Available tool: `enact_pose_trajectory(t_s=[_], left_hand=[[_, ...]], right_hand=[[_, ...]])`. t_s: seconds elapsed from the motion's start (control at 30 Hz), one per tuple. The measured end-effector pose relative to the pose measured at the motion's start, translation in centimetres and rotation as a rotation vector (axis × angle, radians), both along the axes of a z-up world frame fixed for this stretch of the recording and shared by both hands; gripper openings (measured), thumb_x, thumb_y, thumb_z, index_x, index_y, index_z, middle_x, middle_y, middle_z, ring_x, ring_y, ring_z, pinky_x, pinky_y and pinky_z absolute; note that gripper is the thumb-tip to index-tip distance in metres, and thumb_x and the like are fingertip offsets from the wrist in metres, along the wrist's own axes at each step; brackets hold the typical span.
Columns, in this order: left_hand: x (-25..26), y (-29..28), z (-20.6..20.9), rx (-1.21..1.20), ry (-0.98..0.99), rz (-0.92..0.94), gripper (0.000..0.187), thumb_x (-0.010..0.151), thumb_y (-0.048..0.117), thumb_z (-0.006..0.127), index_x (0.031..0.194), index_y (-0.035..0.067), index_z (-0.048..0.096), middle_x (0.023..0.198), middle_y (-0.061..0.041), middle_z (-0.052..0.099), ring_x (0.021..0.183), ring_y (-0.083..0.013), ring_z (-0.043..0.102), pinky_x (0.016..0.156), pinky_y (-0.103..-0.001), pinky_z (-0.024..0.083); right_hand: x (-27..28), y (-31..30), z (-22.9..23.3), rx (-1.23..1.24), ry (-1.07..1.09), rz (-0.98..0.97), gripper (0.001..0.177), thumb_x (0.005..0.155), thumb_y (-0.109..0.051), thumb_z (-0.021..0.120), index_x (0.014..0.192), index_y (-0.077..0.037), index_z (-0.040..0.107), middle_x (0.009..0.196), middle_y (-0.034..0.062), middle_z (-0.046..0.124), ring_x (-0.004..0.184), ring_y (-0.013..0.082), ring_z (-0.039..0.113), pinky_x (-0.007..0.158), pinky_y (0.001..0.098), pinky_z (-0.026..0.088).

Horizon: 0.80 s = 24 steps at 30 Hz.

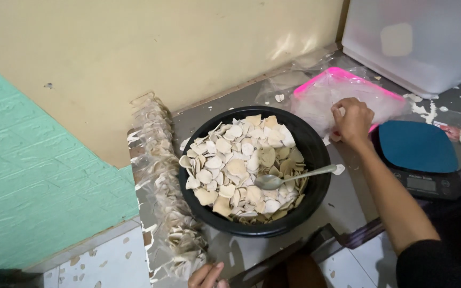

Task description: Packaging thin white food items from a bowl into small plastic bags using a spoon.

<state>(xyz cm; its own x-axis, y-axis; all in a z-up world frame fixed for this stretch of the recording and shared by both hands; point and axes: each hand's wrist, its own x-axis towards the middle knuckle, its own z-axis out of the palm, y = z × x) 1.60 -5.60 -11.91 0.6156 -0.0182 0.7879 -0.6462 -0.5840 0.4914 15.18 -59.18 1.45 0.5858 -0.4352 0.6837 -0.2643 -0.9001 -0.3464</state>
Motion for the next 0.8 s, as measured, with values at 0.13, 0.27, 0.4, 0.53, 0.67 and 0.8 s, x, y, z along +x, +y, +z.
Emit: enact_pose_trajectory(t_s=[0.13,0.27,0.4,0.53,0.67,0.8], left_hand=[[-0.7,-0.6,2.0,-0.092,-0.067,-0.081,0.035,0.101,0.036,0.048,0.097,0.014,0.075,0.084,-0.006,0.063,0.066,-0.0166,0.060,0.064,-0.031,0.053],[-0.2,3.4,-1.6,0.151,-0.033,-0.096,0.032,0.098,0.035,0.053,0.117,0.020,0.073,0.110,-0.006,0.070,0.089,-0.0137,0.071,0.086,-0.026,0.057],[1.8,3.1,-1.5,0.267,-0.071,-0.098,0.024,0.093,0.027,0.059,0.110,0.019,0.074,0.106,0.001,0.073,0.095,-0.0087,0.072,0.087,-0.019,0.057],[0.5,-1.1,0.4,-0.076,-0.216,-0.070,0.036,0.101,0.039,0.046,0.096,0.019,0.076,0.084,-0.003,0.065,0.066,-0.0117,0.064,0.065,-0.025,0.054],[-1.0,-1.0,0.4,-0.048,-0.030,-0.047,0.038,0.103,0.040,0.046,0.105,0.021,0.079,0.104,-0.004,0.064,0.085,-0.0121,0.066,0.082,-0.028,0.055],[-1.7,-3.8,6.2,-0.188,-0.191,-0.014,0.033,0.102,0.032,0.046,0.096,0.018,0.075,0.092,-0.002,0.065,0.075,-0.0112,0.063,0.075,-0.026,0.053]], right_hand=[[-0.8,2.2,2.6,0.099,0.392,0.056,0.024,0.101,-0.013,0.057,0.123,-0.015,0.065,0.137,0.0121,0.060,0.127,0.0398,0.054,0.097,0.0618,0.046],[1.3,1.0,0.9,0.076,0.681,-0.003,0.051,0.107,-0.039,0.031,0.155,-0.029,0.040,0.164,0.0058,0.037,0.132,0.0446,0.045,0.102,0.0614,0.042],[1.9,1.6,0.2,0.025,0.725,-0.048,0.036,0.100,-0.032,0.059,0.135,-0.028,0.065,0.147,0.0038,0.059,0.128,0.0379,0.050,0.103,0.0553,0.041],[1.8,-1.4,-3.1,-0.115,0.386,-0.131,0.023,0.102,-0.035,0.057,0.101,-0.030,0.079,0.114,-0.0026,0.074,0.106,0.0351,0.055,0.083,0.0508,0.040],[0.3,-2.1,-2.1,-0.066,-0.169,-0.152,0.024,0.107,-0.025,0.070,0.123,-0.009,0.079,0.109,0.0232,0.068,0.102,0.0447,0.052,0.076,0.0596,0.040],[-5.3,3.0,6.3,0.470,-0.365,0.140,0.011,0.106,-0.009,0.066,0.113,-0.007,0.074,0.110,0.0092,0.074,0.103,0.0230,0.066,0.096,0.0390,0.052]])
